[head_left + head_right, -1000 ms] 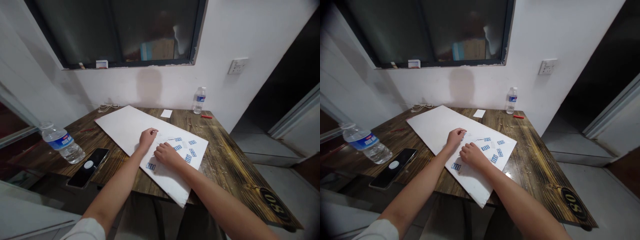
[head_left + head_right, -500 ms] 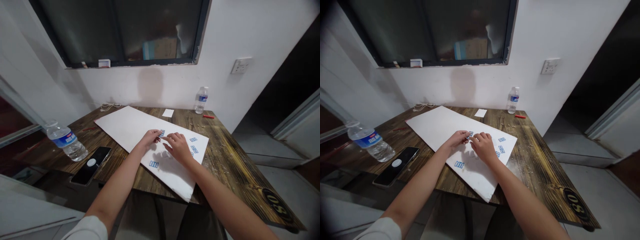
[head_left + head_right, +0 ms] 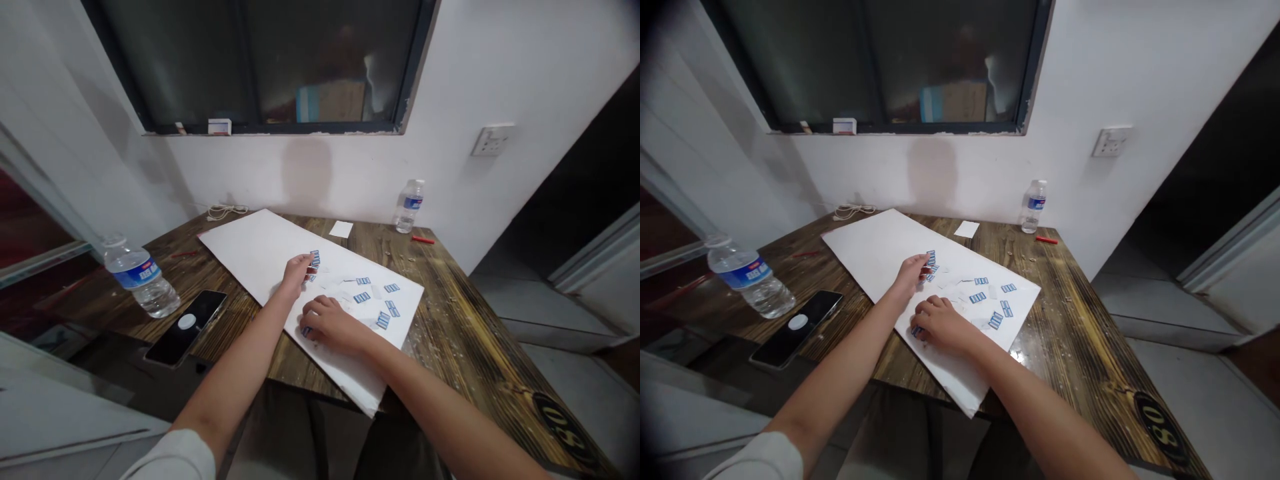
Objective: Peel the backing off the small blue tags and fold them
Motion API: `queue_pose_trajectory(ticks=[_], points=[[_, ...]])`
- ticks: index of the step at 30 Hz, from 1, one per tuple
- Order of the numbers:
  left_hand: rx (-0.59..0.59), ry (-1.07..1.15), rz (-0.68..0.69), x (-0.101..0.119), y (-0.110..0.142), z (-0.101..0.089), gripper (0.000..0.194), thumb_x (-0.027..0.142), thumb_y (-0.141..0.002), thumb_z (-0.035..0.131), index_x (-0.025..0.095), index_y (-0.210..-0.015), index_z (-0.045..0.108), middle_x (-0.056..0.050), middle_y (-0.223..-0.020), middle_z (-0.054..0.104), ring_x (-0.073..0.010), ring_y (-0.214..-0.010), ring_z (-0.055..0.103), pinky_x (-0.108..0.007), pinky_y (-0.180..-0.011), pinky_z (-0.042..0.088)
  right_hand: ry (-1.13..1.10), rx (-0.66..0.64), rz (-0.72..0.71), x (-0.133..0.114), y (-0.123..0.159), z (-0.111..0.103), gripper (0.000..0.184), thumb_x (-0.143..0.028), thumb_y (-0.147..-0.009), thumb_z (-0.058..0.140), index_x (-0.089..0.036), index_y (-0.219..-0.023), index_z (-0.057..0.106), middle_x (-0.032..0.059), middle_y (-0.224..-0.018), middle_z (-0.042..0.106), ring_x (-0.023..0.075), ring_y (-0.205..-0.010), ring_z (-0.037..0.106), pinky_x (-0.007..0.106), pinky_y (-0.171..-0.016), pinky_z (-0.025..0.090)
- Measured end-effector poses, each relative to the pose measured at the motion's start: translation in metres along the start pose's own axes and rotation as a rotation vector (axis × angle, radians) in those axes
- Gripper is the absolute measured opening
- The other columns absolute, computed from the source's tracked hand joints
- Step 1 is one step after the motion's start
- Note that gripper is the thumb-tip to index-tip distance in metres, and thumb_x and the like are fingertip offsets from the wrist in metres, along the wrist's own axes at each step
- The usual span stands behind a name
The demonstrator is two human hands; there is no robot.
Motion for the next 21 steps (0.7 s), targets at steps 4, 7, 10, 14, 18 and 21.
queue_pose_trajectory(ticks=[4,7,10,14,18,21], points=[[-0.04,-0.105,0.019,-0.001,0.001,0.002,0.024,0.039,-0.073,0.064,0.016,-0.078,0.061,-0.003,-0.076,0.066,-0.0084,-0.056,0.057,-0.018,-0.047,0.033,-0.09,0.084,0.043,0.007,-0.002,-0.006,0.009,-0.015,-0.083,0.063,-0.021,-0.089,0.065,0.0054,-0.099,0.065,0.0199,-0.095,0.052,0.032,-0.081,0.04],[-0.121,-0.206,0.081,-0.002,0.002,0.005,0.023,0.039,-0.073,0.063,0.016,-0.078,0.063,-0.003,-0.073,0.064,-0.0096,-0.056,0.056,-0.02,-0.048,0.034,-0.234,0.293,0.157,0.022,0.003,-0.014,0.01,-0.013,-0.086,0.057,-0.021,-0.085,0.065,0.0033,-0.086,0.067,0.0162,-0.082,0.057,0.029,-0.077,0.043],[-0.255,-0.329,0.176,-0.003,0.004,0.009,0.025,0.041,-0.073,0.062,0.016,-0.078,0.064,-0.002,-0.069,0.062,-0.0108,-0.057,0.055,-0.021,-0.05,0.036,-0.29,0.545,0.356,0.041,0.011,-0.023,0.007,-0.022,-0.086,0.058,-0.022,-0.087,0.064,0.0028,-0.084,0.068,0.0158,-0.072,0.058,0.029,-0.072,0.045],[-0.462,-0.46,0.225,-0.004,0.008,0.014,0.029,0.043,-0.074,0.061,0.016,-0.082,0.066,-0.001,-0.069,0.061,-0.0109,-0.057,0.054,-0.021,-0.051,0.036,-0.282,0.697,0.526,0.063,0.022,-0.03,0.014,-0.035,-0.081,0.062,-0.021,-0.084,0.062,0.0019,-0.075,0.067,0.0161,-0.065,0.057,0.027,-0.062,0.043],[-0.637,-0.528,0.251,-0.005,0.015,0.015,0.029,0.043,-0.078,0.058,0.016,-0.084,0.069,-0.002,-0.073,0.063,-0.012,-0.063,0.056,-0.022,-0.055,0.038,-0.28,0.693,0.591,0.075,0.025,-0.029,0.024,-0.044,-0.08,0.061,-0.02,-0.083,0.062,0.0025,-0.071,0.066,0.0159,-0.062,0.057,0.027,-0.059,0.041],[-0.669,-0.55,0.275,-0.004,0.018,0.015,0.03,0.043,-0.079,0.058,0.016,-0.083,0.071,-0.001,-0.068,0.062,-0.0124,-0.064,0.055,-0.023,-0.059,0.039,-0.319,0.668,0.589,0.078,0.026,-0.026,0.027,-0.045,-0.08,0.061,-0.02,-0.09,0.064,0.0022,-0.07,0.066,0.0159,-0.062,0.057,0.027,-0.06,0.041]])
Point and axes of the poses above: each hand's wrist, its own y-axis away from the middle knuckle, its own z-axis out of the palm, x = y × z, the point moved 1 cm from there along -y, towards the middle knuckle
